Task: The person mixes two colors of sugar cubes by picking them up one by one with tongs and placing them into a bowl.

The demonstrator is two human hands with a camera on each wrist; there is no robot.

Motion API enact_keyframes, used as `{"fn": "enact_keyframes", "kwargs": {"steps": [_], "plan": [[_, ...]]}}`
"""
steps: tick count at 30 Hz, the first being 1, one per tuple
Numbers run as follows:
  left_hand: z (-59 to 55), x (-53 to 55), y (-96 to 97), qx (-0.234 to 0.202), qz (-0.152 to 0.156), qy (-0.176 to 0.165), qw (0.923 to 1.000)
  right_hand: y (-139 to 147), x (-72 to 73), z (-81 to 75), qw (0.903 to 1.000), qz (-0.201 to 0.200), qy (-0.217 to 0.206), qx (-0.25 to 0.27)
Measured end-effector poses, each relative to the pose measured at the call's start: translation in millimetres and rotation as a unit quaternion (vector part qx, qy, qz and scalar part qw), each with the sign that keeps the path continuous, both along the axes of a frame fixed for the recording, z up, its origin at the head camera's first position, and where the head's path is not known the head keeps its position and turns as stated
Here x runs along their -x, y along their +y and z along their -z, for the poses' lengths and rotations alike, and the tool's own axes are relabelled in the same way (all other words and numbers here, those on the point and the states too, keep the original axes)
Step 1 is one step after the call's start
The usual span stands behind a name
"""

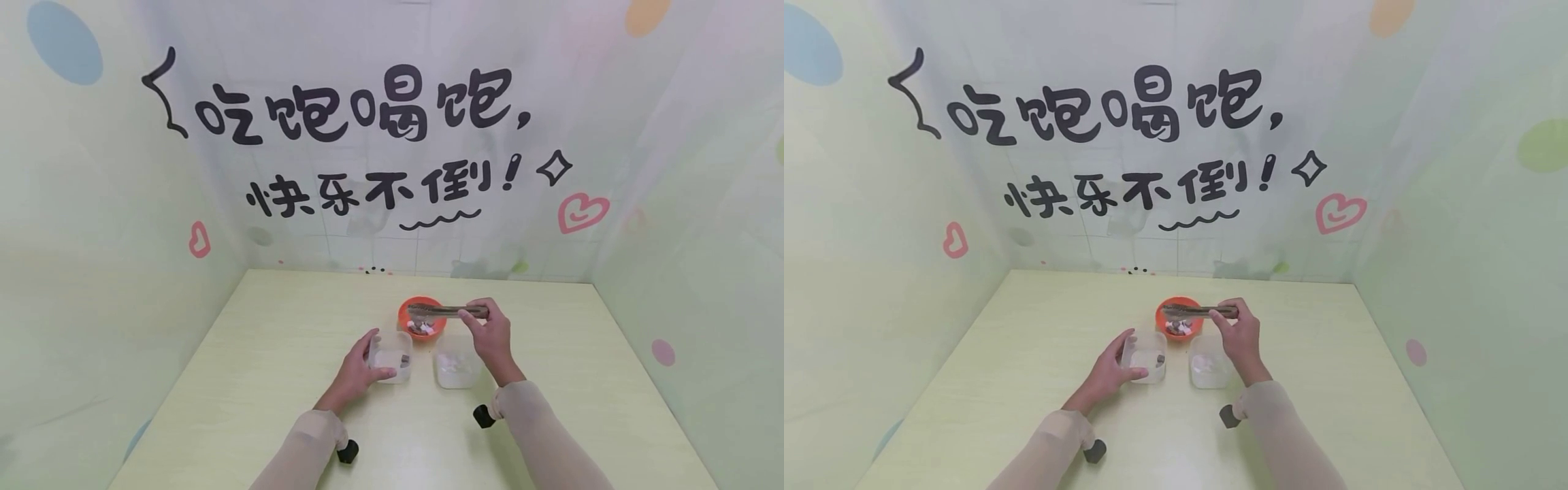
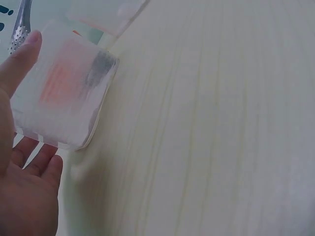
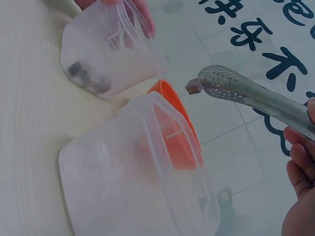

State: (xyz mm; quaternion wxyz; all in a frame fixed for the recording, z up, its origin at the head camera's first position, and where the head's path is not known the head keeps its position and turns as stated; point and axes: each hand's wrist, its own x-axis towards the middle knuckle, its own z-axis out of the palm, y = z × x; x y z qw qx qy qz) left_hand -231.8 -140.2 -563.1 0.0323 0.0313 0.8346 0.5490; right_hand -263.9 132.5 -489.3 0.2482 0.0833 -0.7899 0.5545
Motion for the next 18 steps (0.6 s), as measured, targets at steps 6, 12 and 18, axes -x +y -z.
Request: {"fn": "enact_keyframes", "kwargs": {"steps": [6, 12, 18], "plan": [[1.6, 0.7, -0.5, -0.002, 0.0, 0.001, 1.0, 2.6, 1.2, 2.1, 0.9998, 0.016, 0.006, -0.005], [2.0, 0.9, -0.4, -0.008, 0.005, 0.007, 0.9999, 4.2, 0.9, 4.0, 0.9998, 0.015, 0.012, 0.001], [0.6, -0.3, -0.1, -0.008, 0.008, 0.013, 0.9999, 4.7, 0.6, 6.0, 0.9999, 0.006, 0.005, 0.012]]}}
